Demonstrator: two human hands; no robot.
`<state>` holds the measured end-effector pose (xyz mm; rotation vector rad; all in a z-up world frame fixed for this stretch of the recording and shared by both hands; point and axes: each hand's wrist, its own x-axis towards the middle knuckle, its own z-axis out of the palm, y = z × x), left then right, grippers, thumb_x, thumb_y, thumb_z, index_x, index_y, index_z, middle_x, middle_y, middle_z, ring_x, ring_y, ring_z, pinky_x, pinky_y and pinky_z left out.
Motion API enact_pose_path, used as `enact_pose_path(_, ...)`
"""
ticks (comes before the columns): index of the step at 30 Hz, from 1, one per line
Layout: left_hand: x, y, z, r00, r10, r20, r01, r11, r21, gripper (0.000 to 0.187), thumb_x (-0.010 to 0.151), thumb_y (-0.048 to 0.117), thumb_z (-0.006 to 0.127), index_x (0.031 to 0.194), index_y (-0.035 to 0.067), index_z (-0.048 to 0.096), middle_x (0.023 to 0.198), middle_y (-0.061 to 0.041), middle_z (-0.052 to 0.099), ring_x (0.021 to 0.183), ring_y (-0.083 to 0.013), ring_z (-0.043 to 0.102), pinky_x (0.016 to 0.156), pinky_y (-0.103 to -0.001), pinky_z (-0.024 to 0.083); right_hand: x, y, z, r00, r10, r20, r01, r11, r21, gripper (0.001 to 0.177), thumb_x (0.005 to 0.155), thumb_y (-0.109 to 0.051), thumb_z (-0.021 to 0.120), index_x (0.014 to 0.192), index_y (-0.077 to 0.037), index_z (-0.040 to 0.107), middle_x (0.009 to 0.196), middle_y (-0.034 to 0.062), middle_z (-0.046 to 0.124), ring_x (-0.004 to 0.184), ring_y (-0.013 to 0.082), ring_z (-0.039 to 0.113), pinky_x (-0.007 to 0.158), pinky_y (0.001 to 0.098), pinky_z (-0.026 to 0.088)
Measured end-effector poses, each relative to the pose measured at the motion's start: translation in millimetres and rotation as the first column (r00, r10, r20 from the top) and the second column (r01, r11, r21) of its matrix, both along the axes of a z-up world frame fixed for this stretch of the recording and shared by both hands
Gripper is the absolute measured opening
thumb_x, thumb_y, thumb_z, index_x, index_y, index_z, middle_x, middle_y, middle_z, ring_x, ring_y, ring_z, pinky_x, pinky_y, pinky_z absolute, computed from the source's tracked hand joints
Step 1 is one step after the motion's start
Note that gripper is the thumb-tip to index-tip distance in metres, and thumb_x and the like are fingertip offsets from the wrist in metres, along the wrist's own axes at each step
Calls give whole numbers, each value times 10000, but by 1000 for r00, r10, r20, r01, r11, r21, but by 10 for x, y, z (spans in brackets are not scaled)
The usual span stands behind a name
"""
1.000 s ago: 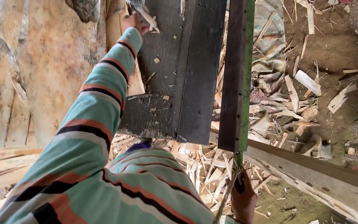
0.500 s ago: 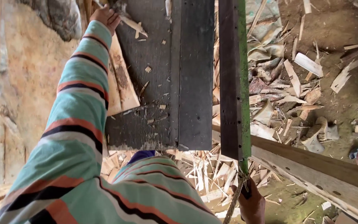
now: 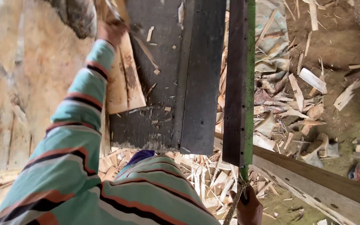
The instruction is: Handling and sorting thin wood veneers using a mechanical slicing machine in a workshop.
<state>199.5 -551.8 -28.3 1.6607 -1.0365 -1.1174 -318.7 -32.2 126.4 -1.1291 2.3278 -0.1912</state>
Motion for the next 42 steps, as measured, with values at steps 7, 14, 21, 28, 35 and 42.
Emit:
enact_pose_path(7, -680, 2099, -508, 577, 221, -786, -43, 970, 241, 603, 1028, 532, 438, 1162, -12, 661, 1179, -193, 739, 1138, -297, 714, 1057, -435, 552, 50, -69, 99, 999, 20, -26, -19, 998, 62, 609, 751, -398, 810, 1276, -141, 636, 771, 83, 762, 663, 245, 767, 611, 418, 627)
enact_pose_path(14, -1306, 4171, -780, 762, -640, 96, 647, 758, -82, 265, 913, 208, 737, 759, -5, 763, 650, -152, 703, 565, -248, 642, 550, -364, 505, 45, -71, 135, 993, 116, 27, -113, 990, -78, 576, 820, -428, 756, 1279, -101, 637, 768, 107, 733, 644, 258, 719, 603, 424, 579)
enact_pose_path(21, -1635, 4684, -195, 787, -424, -449, 579, 759, 298, 344, 905, 232, 704, 684, -23, 771, 613, -141, 700, 504, -184, 629, 525, -372, 505, -414, 323, -896, -64, -4, 998, 638, 768, 44, 747, 1008, -578, 547, 1325, 98, 509, 1103, 232, 696, 1004, 311, 710, 934, 417, 597)
enact_pose_path(28, -1984, 5528, -759, 698, -669, -256, 707, 701, 93, 213, 878, 231, 706, 831, 70, 837, 791, -110, 803, 696, -206, 734, 673, -369, 556, 48, 513, -3490, 601, 721, 344, -422, 652, -630, 587, 1067, -339, 550, 1571, -75, 408, 1550, 198, 510, 1281, 224, 655, 1028, 317, 601)
enact_pose_path(35, -2108, 5521, -327, 579, -710, 400, 810, 554, -191, 251, 846, 241, 651, 981, 122, 827, 863, -152, 750, 784, -346, 705, 707, -455, 557, 1256, -361, -2072, 401, 431, 809, -267, 899, -347, 799, 982, -388, 691, 1588, -46, 299, 1513, 177, 512, 1363, 230, 534, 1114, 343, 469)
enact_pose_path(42, -2258, 5593, 188, 578, -662, 477, 563, 747, 354, 359, 834, 424, 680, 929, 86, 754, 860, -196, 729, 811, -377, 717, 743, -486, 584, 1339, -155, -1344, 467, 642, 608, -537, 752, -382, 903, 960, -510, 747, 1557, -9, 291, 1443, 243, 548, 1277, 327, 585, 1028, 426, 488)
